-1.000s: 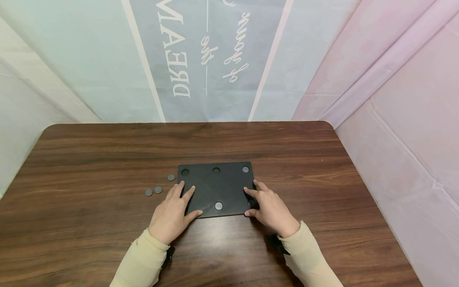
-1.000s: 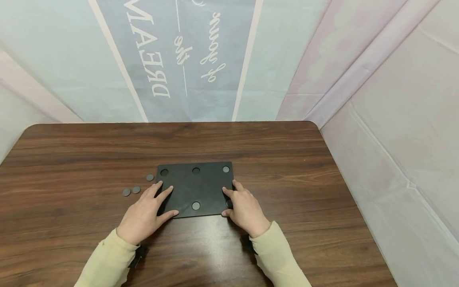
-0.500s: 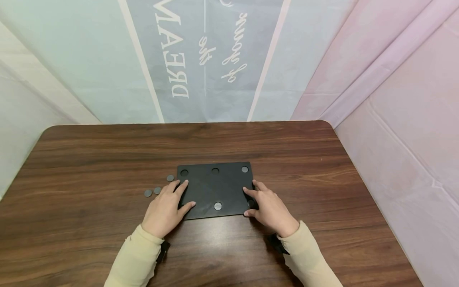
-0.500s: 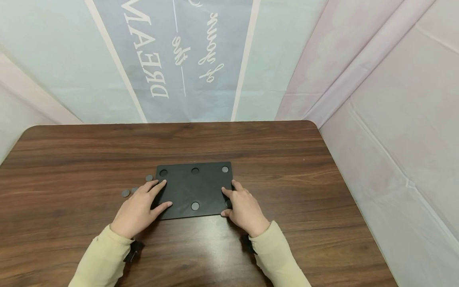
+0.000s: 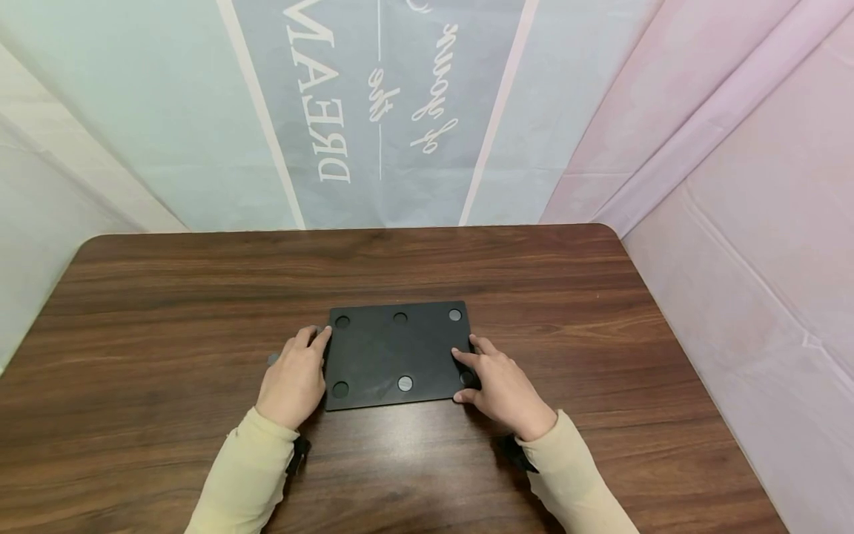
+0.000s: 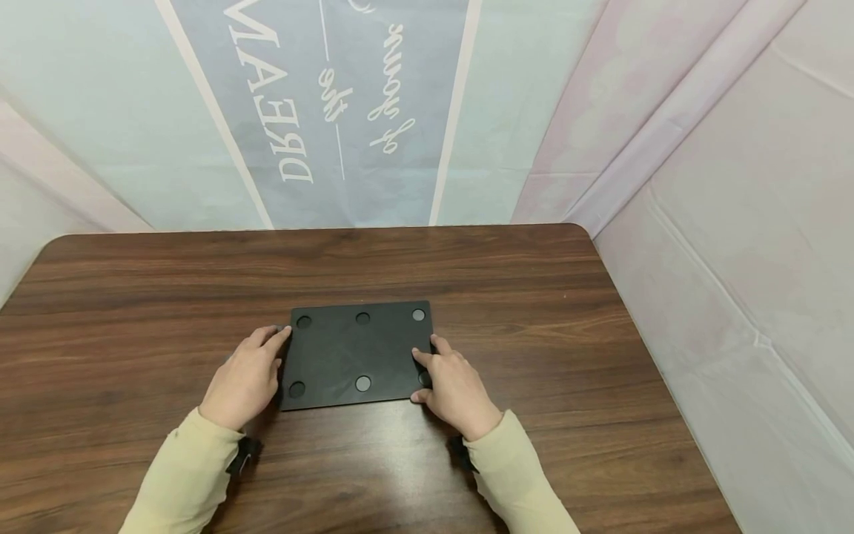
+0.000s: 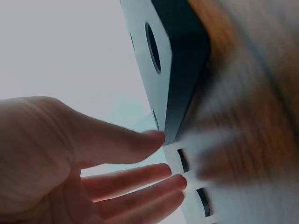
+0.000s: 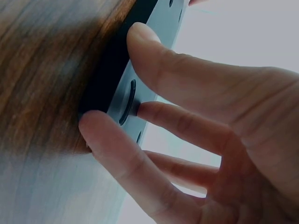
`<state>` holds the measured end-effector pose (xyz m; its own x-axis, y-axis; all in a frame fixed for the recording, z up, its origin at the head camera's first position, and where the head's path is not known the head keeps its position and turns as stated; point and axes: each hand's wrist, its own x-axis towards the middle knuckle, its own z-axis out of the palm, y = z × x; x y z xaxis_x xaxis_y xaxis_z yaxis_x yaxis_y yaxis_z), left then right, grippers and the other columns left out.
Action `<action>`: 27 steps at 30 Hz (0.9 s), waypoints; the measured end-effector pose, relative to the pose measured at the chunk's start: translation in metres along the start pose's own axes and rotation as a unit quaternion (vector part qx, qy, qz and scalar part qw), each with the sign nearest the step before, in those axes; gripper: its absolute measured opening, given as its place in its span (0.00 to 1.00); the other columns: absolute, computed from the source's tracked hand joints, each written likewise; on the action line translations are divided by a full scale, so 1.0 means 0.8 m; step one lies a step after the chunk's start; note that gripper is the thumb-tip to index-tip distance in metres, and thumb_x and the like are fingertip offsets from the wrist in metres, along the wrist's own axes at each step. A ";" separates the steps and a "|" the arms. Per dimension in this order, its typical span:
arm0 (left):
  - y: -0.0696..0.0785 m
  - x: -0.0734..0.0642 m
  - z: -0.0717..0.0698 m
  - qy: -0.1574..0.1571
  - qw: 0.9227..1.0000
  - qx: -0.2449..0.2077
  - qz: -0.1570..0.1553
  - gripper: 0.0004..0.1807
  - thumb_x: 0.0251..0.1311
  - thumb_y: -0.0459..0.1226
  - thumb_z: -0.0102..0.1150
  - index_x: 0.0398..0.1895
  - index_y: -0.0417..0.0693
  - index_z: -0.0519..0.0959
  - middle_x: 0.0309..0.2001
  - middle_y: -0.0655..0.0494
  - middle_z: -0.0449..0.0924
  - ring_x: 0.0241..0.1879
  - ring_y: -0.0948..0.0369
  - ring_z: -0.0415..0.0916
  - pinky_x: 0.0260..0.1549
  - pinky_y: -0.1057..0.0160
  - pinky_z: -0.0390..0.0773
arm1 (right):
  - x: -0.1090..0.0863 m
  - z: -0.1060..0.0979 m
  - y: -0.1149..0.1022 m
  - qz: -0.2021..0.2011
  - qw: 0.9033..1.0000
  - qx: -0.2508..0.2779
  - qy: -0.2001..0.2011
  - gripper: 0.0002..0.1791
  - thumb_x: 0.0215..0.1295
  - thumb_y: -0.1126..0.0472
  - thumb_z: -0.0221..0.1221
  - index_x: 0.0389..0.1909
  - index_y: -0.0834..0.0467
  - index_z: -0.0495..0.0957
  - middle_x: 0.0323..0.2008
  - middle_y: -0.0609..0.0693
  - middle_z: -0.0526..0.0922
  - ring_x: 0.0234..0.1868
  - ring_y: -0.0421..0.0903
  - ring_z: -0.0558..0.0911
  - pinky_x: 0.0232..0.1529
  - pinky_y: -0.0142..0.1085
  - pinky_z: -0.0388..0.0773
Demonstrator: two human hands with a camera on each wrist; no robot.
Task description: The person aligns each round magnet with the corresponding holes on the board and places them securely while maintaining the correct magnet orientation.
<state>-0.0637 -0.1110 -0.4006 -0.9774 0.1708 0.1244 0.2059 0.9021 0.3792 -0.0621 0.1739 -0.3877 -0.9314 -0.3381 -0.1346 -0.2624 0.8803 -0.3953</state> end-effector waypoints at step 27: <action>-0.019 0.030 -0.006 -0.042 0.999 -0.016 -0.006 0.17 0.56 0.23 0.58 0.49 0.21 0.76 0.49 0.31 0.76 0.50 0.38 0.74 0.47 0.45 0.78 | 0.000 0.000 0.001 -0.010 1.000 -0.009 0.004 0.35 0.48 0.57 0.73 0.59 0.62 0.76 0.59 0.67 0.70 0.51 0.61 0.80 0.49 0.56 0.76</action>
<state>-0.0900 -0.1225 -0.3990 -0.9800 0.1944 0.0436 0.1950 0.8909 0.4101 -0.0623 0.1748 -0.3880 -0.9277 -0.3535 -0.1196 -0.2859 0.8792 -0.3813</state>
